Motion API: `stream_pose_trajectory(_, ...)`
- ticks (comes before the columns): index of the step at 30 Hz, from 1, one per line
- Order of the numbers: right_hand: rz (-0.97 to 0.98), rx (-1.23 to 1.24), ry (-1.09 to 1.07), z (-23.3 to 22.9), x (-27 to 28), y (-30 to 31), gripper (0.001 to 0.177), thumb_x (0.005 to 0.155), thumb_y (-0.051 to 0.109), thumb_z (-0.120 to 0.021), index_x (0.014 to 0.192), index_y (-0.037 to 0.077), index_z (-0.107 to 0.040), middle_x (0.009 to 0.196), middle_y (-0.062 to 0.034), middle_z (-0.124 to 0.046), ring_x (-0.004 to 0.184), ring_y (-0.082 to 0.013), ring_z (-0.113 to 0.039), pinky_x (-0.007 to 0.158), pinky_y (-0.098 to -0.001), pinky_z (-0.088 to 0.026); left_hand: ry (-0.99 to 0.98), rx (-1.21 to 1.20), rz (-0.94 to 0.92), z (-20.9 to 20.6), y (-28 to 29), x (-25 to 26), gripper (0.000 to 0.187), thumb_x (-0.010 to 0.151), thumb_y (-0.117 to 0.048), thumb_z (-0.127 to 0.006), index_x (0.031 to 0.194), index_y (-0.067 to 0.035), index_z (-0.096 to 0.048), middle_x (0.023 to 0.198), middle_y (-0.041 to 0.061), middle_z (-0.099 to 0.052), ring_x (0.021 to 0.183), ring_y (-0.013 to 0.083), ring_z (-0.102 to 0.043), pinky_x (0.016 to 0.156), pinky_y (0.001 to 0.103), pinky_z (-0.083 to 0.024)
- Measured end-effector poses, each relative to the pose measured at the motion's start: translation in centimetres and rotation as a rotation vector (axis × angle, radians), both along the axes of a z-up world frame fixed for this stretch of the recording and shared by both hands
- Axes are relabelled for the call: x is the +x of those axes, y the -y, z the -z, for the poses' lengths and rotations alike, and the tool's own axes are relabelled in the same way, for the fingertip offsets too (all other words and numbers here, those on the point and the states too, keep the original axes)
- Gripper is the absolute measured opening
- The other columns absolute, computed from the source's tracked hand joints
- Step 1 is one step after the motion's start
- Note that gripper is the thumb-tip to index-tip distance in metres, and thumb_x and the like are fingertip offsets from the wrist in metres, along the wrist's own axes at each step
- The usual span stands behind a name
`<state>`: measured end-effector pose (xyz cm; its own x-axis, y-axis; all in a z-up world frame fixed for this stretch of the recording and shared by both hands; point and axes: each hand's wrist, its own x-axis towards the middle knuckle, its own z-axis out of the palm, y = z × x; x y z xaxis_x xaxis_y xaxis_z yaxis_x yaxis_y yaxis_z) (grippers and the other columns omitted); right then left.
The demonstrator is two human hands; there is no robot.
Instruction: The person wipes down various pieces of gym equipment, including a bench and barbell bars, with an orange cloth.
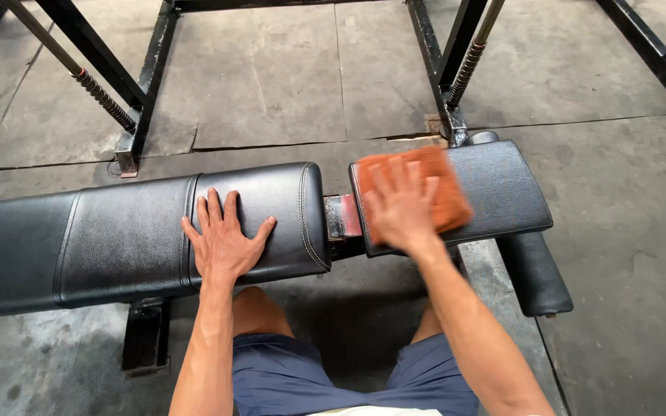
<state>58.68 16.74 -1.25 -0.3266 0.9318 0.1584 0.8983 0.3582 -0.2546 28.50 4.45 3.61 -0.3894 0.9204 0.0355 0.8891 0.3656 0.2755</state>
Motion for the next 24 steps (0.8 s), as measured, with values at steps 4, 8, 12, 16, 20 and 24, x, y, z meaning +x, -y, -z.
stream_pose_trajectory(4,-0.132,0.008,0.019,-0.8,0.7,1.2,0.059,0.102,0.059,-0.041,0.157,0.035,-0.044,0.166,-0.0122,-0.035,0.152,-0.0482,-0.026,0.113,-0.0769,-0.018,-0.010,0.002,0.011,-0.2,-0.1,-0.1,0.093,0.086,-0.083,-0.046,0.157,-0.023,-0.041,0.171,0.019,-0.028,0.159,0.0372,-0.021,0.123,0.067,-0.006)
stream_pose_trajectory(8,0.048,0.172,0.031,1.2,8.4,-3.0,0.053,0.100,0.062,-0.048,0.147,0.038,-0.055,0.156,-0.0078,-0.048,0.144,-0.0440,-0.036,0.106,-0.0708,-0.028,0.010,0.027,0.006,-0.5,0.2,0.1,0.093,0.087,-0.082,-0.048,0.157,-0.021,-0.043,0.170,0.020,-0.030,0.158,0.0381,-0.023,0.123,0.067,-0.005)
stream_pose_trajectory(12,0.374,-0.017,0.027,0.2,12.9,-5.6,0.065,0.100,0.064,-0.044,0.158,0.034,-0.044,0.169,-0.0195,-0.025,0.154,-0.0465,-0.021,0.110,-0.0791,-0.018,0.008,0.109,0.012,-0.2,0.1,0.2,0.092,0.086,-0.079,-0.052,0.153,-0.017,-0.047,0.166,0.024,-0.036,0.156,0.0419,-0.027,0.121,0.069,-0.008)
stream_pose_trajectory(16,0.325,0.152,0.062,2.2,6.3,-4.4,0.062,0.102,0.062,-0.046,0.154,0.029,-0.054,0.164,-0.0185,-0.034,0.144,-0.0544,-0.031,0.106,-0.0777,-0.024,-0.042,0.128,0.039,-0.1,0.4,0.4,0.088,0.086,-0.072,-0.058,0.151,-0.014,-0.050,0.163,0.025,-0.041,0.153,0.0433,-0.032,0.120,0.068,-0.012)
stream_pose_trajectory(20,-0.026,0.239,0.003,0.0,-0.9,1.0,0.056,0.095,0.055,-0.057,0.146,0.032,-0.059,0.155,-0.0144,-0.047,0.143,-0.0503,-0.036,0.106,-0.0751,-0.028,-0.035,0.130,0.076,0.1,0.7,-0.2,0.088,0.089,-0.074,-0.055,0.153,-0.014,-0.048,0.164,0.026,-0.038,0.153,0.0443,-0.029,0.118,0.069,-0.014)
stream_pose_trajectory(24,-0.176,0.143,-0.051,-1.0,0.3,2.6,0.059,0.096,0.060,-0.053,0.150,0.035,-0.054,0.159,-0.0132,-0.046,0.146,-0.0464,-0.038,0.110,-0.0728,-0.030,-0.015,0.134,0.102,0.2,0.6,-0.3,0.087,0.092,-0.074,-0.052,0.155,-0.015,-0.044,0.165,0.027,-0.035,0.155,0.0445,-0.025,0.120,0.067,-0.010)
